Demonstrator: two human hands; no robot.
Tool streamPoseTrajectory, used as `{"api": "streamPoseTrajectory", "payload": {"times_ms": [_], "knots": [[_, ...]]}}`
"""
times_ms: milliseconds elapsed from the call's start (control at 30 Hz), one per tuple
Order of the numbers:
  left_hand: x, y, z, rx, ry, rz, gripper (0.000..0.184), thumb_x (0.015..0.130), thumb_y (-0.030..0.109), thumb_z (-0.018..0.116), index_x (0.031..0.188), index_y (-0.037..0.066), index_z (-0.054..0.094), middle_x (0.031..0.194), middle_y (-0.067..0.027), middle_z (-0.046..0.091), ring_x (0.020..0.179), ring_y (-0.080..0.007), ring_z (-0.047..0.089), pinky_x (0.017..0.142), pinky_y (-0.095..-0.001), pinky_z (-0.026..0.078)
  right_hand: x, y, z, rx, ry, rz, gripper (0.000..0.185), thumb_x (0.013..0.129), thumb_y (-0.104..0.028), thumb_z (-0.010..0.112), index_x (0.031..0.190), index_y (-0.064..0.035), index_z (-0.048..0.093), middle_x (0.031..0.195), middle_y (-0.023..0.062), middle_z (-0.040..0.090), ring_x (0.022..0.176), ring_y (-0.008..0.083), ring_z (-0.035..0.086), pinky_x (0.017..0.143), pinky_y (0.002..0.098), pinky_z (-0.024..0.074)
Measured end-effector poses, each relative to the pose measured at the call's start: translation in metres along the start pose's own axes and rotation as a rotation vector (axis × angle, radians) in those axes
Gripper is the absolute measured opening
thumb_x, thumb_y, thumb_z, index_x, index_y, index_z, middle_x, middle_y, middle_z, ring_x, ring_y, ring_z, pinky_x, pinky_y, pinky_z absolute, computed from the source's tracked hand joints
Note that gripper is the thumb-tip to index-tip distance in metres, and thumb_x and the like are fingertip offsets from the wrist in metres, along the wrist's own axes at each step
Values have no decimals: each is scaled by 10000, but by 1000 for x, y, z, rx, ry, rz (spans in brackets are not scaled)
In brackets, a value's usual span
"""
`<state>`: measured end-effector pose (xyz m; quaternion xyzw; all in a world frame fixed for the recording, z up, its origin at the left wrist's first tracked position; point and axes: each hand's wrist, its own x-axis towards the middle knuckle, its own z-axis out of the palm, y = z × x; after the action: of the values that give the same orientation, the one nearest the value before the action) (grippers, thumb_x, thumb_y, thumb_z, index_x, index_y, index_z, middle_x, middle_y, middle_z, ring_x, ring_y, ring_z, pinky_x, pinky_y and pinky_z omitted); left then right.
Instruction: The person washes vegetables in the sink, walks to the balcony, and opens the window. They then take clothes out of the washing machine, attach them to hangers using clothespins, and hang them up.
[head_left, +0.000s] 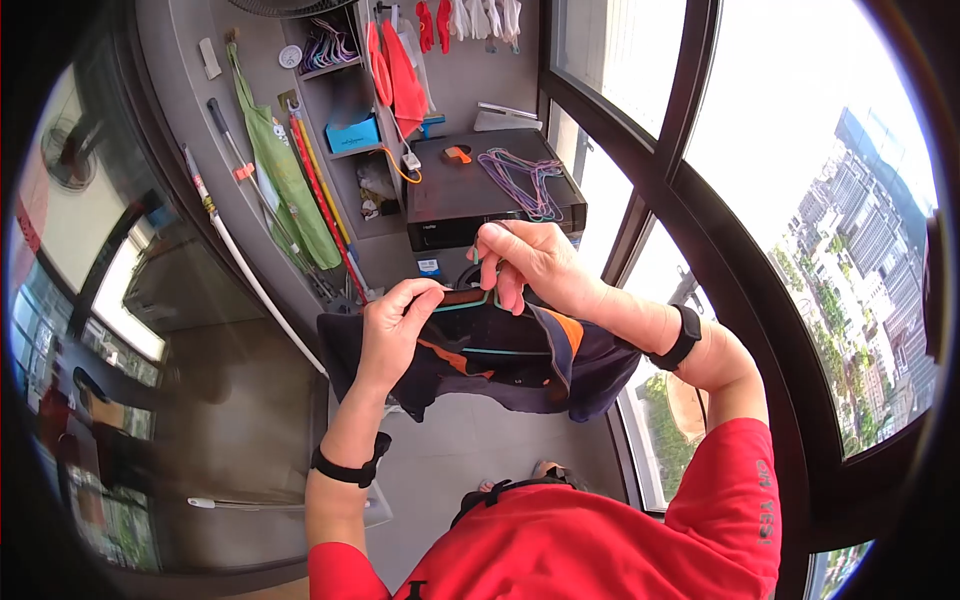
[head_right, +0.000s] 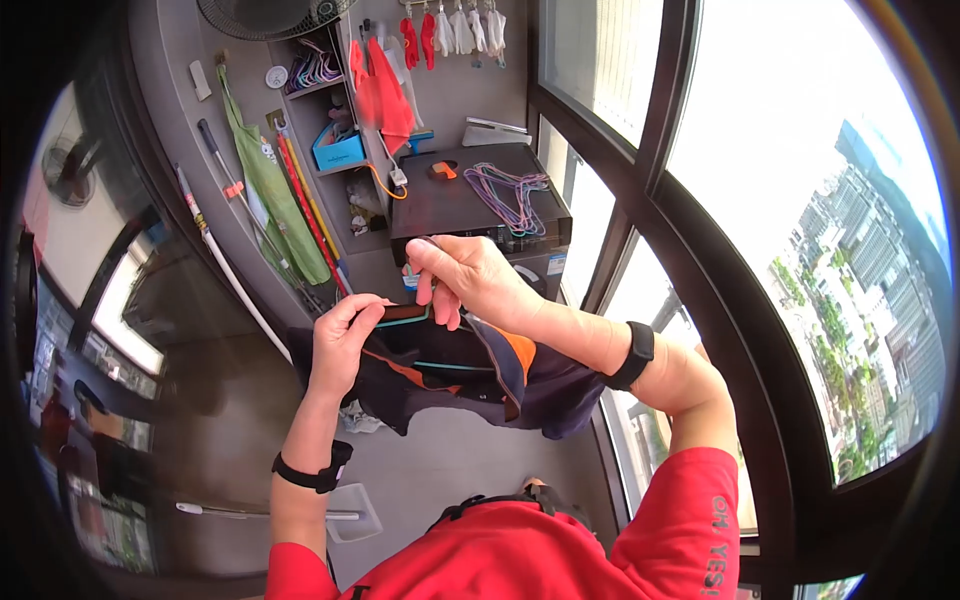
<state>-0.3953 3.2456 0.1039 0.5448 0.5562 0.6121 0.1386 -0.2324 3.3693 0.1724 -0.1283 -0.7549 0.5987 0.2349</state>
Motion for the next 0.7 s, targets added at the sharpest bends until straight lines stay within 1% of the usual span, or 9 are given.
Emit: {"api": "streamPoseTrajectory", "payload": {"times_ms": [133,200,233,333,400,467,500,600,700], "knots": [[1,-9,4,-66,87,16,195,883,167,557,911,-17,617,868,-41,646,812,-85,569,769,-219,433,-13,-3,-18,-2,18,-26,378,953,-316,390,860,20,536,649,46,582,471,77,555,426,200,456],[5,3,5,-49,-216,160,319,907,255,511,1078,-10,560,1018,-104,624,972,-161,573,857,-278,423,-19,-6,-25,7,39,-11,384,940,-340,414,848,12,536,637,45,575,472,85,557,424,212,449],[4,5,10,-115,-283,255,475,911,338,479,1240,-2,430,1188,-149,540,1128,-222,499,925,-327,389,-21,-7,-27,15,38,-4,388,934,-352,426,842,8,537,631,45,571,472,89,558,423,218,446],[16,9,-15,36,-191,124,558,898,354,496,1312,18,333,1263,-153,479,1175,-247,459,929,-339,383,-28,-6,-37,-19,72,6,379,934,-343,431,851,10,542,623,37,563,465,83,549,422,211,441],[19,-9,-40,557,-392,102,457,873,292,529,1244,38,448,1190,-140,528,1094,-277,511,895,-315,408,-32,-3,-48,15,92,1,366,934,-330,436,853,10,546,623,27,561,452,67,532,414,191,432],[15,-33,-49,631,-542,-52,310,853,193,553,1124,42,559,1057,-122,602,996,-240,571,859,-297,418,-36,-2,-57,12,103,38,360,934,-324,438,842,6,547,623,26,561,442,63,524,404,191,428],[15,-26,-46,494,-538,-198,251,840,170,571,1048,35,605,950,-93,637,858,-189,597,789,-275,442,-37,2,-61,10,100,36,358,934,-322,439,839,6,547,622,27,561,439,63,522,401,191,426],[14,-31,-48,389,-625,-288,237,824,156,594,1018,21,617,896,-87,644,791,-148,584,746,-262,447,-37,12,-73,-16,109,23,355,935,-316,438,832,5,548,618,28,561,433,61,515,393,190,419],[13,-40,-45,343,-523,-275,234,781,94,630,999,9,620,865,-74,647,797,-128,581,710,-252,445,-39,16,-82,-70,147,20,357,939,-308,432,822,8,550,612,31,566,434,58,508,396,188,411]]}}
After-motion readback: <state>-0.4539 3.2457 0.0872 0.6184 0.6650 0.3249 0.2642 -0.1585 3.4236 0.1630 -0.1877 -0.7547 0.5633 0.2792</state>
